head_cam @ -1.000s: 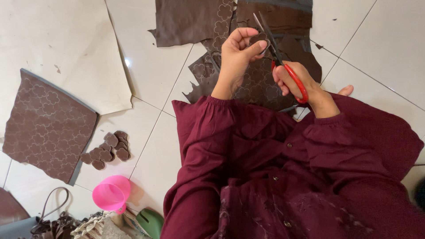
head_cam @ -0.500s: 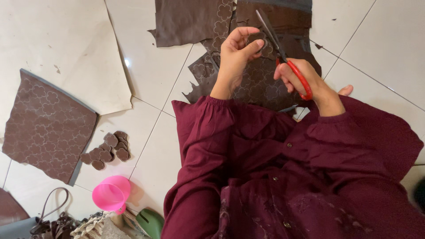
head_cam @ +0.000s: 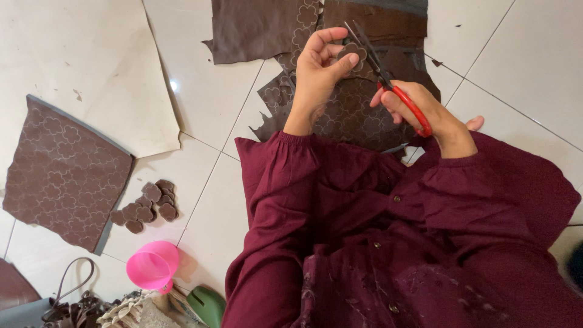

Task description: The person sits on a tiled floor and uses red-handled scissors to cut small, patterned shapes from a piece of brown fabric. The person holds the fabric with the left hand and cuts with the right, placing the finished shapes in a pile nearby.

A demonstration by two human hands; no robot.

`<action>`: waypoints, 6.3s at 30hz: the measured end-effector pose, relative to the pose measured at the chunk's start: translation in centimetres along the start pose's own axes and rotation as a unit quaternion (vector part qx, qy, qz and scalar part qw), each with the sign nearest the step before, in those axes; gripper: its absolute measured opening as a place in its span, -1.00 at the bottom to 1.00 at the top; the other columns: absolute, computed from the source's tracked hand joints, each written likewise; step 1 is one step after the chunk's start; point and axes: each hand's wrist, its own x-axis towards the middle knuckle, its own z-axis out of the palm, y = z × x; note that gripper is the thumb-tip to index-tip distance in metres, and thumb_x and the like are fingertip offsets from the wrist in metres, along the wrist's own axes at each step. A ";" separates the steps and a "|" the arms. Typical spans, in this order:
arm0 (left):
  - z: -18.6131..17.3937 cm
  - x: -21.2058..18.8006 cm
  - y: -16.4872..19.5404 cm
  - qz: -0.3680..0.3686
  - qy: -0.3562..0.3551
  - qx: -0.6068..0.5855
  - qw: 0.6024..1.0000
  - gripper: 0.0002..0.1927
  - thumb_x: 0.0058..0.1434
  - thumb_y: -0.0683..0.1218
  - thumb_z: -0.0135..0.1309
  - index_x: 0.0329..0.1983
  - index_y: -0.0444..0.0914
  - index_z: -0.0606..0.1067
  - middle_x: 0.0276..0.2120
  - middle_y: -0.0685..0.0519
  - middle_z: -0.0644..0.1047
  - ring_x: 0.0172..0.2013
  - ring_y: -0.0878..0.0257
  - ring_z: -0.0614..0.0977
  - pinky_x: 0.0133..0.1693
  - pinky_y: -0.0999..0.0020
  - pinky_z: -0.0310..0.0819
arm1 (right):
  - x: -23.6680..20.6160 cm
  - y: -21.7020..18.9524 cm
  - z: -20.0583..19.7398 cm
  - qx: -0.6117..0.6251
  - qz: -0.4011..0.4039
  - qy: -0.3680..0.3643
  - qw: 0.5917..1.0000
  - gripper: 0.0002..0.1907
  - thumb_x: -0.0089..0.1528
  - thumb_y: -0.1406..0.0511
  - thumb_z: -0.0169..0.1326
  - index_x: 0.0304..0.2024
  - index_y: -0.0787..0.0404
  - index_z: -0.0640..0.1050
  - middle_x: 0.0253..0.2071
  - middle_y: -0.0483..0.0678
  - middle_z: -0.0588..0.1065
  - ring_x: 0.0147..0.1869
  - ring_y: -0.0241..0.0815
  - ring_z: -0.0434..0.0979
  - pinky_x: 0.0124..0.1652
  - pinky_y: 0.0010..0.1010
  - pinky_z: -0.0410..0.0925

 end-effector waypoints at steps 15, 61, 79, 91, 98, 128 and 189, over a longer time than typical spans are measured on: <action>0.6 -0.1 0.3 0.008 0.030 0.027 0.999 -0.48 0.16 -0.37 0.28 0.16 -0.37 0.38 -0.38 0.08 0.58 -0.38 0.40 0.59 -0.29 0.52 0.53 | 0.1 -0.6 0.3 0.011 -0.019 -0.008 1.000 -0.18 0.27 -0.33 -0.20 -0.14 0.26 0.58 -0.46 -0.19 0.34 -0.45 -0.34 0.39 -0.40 -0.48 0.31; -8.5 -1.8 4.9 0.197 0.204 0.024 0.959 -0.79 0.37 -0.24 0.16 0.06 -0.29 0.57 -0.13 0.04 0.63 -0.20 0.33 0.63 -0.15 0.40 0.60 | -0.1 0.5 -0.2 0.168 0.018 0.138 0.976 -0.11 0.35 -0.35 -0.25 -0.29 0.35 0.54 -0.58 -0.18 0.31 -0.61 -0.37 0.30 -0.56 -0.52 0.25; -27.6 -15.5 13.0 0.115 0.621 0.421 0.651 -0.41 -0.02 -0.39 0.09 0.17 -0.32 0.44 0.18 -0.07 0.45 0.18 0.11 0.52 0.24 0.24 0.34 | -0.1 1.5 -2.0 0.318 -0.039 0.207 0.924 -0.17 0.38 -0.33 -0.17 -0.28 0.30 0.53 -0.53 -0.17 0.31 -0.56 -0.34 0.29 -0.52 -0.49 0.23; -4.0 3.9 -0.7 -0.022 0.193 0.737 0.648 -0.48 0.10 0.04 0.30 -0.02 -0.36 0.42 0.03 -0.23 0.48 0.05 -0.26 0.49 0.02 -0.01 0.46 | -0.5 0.6 -1.8 0.348 -0.031 0.218 0.911 -0.45 0.41 -0.12 0.00 -0.24 0.24 0.53 -0.53 -0.15 0.38 -0.58 -0.35 0.31 -0.55 -0.49 0.24; -4.9 2.6 -1.6 0.073 0.261 0.641 0.718 -0.62 0.04 -0.16 0.23 -0.04 -0.24 0.50 -0.17 -0.10 0.62 -0.10 -0.08 0.61 -0.04 0.08 0.49 | -0.4 -0.3 -0.8 0.296 -0.013 0.181 0.938 -0.55 0.38 0.04 0.11 -0.29 0.34 0.56 -0.56 -0.15 0.38 -0.59 -0.36 0.36 -0.54 -0.52 0.28; 3.0 -3.3 0.8 -0.025 0.044 0.055 0.997 -0.79 0.31 -0.17 0.16 0.00 -0.27 0.52 -0.35 0.12 0.50 -0.45 0.37 0.47 -0.38 0.48 0.35 | -0.7 -2.2 -0.2 0.115 -0.028 0.238 0.964 -0.78 0.31 0.25 0.21 -0.25 0.28 0.52 -0.47 -0.20 0.44 -0.52 -0.40 0.41 -0.49 -0.54 0.30; 5.3 -3.1 -1.2 0.094 0.141 -0.021 0.985 -0.57 0.39 -0.22 0.09 0.31 -0.28 0.40 -0.17 0.06 0.56 -0.18 0.37 0.57 -0.06 0.42 0.55 | 0.6 0.4 3.1 0.064 -0.023 0.046 0.997 -0.03 0.21 -0.45 -0.29 -0.35 0.33 0.50 -0.57 -0.12 0.36 -0.58 -0.31 0.39 -0.55 -0.47 0.30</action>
